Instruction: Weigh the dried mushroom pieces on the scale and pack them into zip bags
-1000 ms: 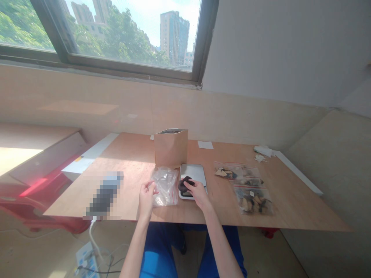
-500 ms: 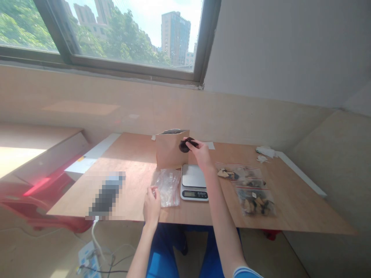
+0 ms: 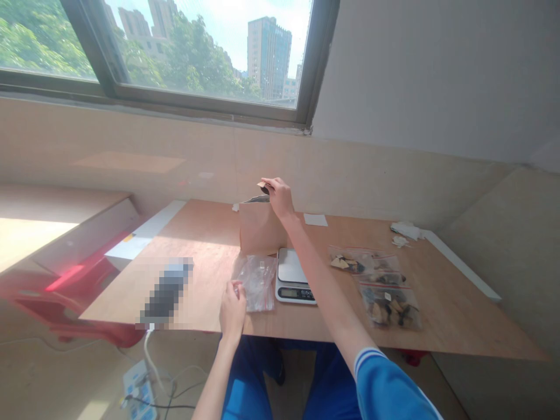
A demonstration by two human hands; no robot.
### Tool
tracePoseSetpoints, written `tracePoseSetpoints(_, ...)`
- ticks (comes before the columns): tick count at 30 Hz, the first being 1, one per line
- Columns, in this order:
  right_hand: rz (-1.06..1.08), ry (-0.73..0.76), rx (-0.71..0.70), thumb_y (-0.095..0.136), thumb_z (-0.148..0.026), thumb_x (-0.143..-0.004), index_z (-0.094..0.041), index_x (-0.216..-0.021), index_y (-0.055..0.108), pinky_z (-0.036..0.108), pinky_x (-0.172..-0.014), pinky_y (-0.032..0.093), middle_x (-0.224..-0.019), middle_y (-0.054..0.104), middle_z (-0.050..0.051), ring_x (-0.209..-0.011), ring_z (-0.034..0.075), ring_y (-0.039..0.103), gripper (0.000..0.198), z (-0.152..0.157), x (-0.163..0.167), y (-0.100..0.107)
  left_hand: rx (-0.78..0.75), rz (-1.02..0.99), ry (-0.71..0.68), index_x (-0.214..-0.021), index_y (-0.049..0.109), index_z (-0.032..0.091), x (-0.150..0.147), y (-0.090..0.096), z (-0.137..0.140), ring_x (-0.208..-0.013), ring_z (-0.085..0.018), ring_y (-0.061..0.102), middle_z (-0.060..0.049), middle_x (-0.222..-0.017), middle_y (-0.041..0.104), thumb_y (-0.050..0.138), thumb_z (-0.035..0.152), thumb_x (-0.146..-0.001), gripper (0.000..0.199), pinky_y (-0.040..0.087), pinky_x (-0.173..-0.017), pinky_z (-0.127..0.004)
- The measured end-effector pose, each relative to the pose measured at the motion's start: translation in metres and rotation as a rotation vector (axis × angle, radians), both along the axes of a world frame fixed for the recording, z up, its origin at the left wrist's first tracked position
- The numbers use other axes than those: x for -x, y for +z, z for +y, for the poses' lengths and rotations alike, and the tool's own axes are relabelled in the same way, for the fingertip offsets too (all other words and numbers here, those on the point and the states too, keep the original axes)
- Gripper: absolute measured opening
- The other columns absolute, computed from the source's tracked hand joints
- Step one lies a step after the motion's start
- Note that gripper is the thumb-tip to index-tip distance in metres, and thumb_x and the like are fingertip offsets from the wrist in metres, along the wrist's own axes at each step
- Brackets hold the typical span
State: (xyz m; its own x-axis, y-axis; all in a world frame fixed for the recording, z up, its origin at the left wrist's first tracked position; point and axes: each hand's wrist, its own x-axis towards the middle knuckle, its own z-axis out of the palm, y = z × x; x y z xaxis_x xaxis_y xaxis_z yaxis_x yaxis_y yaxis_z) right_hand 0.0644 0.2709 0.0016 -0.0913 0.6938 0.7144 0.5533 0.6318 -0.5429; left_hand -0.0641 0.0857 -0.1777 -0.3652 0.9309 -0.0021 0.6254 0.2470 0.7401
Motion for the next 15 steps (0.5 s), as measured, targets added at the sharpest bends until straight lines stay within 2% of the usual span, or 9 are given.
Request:
tracePoseSetpoints(8, -0.131, 0.165, 0.101, 0.046, -0.008, -0.082, -0.016, -0.093, 0.067, 0.024, -0.075, 0.044, -0.089, 0.064, 0.006, -0.084, 0.015, 0.06, 0.025, -0.003, -0.004, -0.02, -0.01, -0.015, 0.013, -0.095, 0.05, 0.02, 0.0, 0.0, -0.001, -0.085, -0.022, 0.059, -0.007, -0.091, 0.063, 0.034, 0.025, -0.084, 0.021, 0.042, -0.069, -0.029)
tracePoseSetpoints(15, -0.191, 0.288, 0.238, 0.051, -0.009, -0.079, -0.017, -0.084, 0.067, 0.023, -0.075, 0.042, -0.088, 0.068, 0.003, -0.084, 0.014, 0.059, 0.019, -0.004, -0.009, -0.007, 0.008, -0.011, 0.007, -0.097, 0.051, 0.02, 0.0, -0.001, 0.0, -0.085, -0.022, 0.059, -0.008, -0.091, 0.063, 0.033, 0.027, -0.084, 0.023, 0.042, -0.069, -0.03)
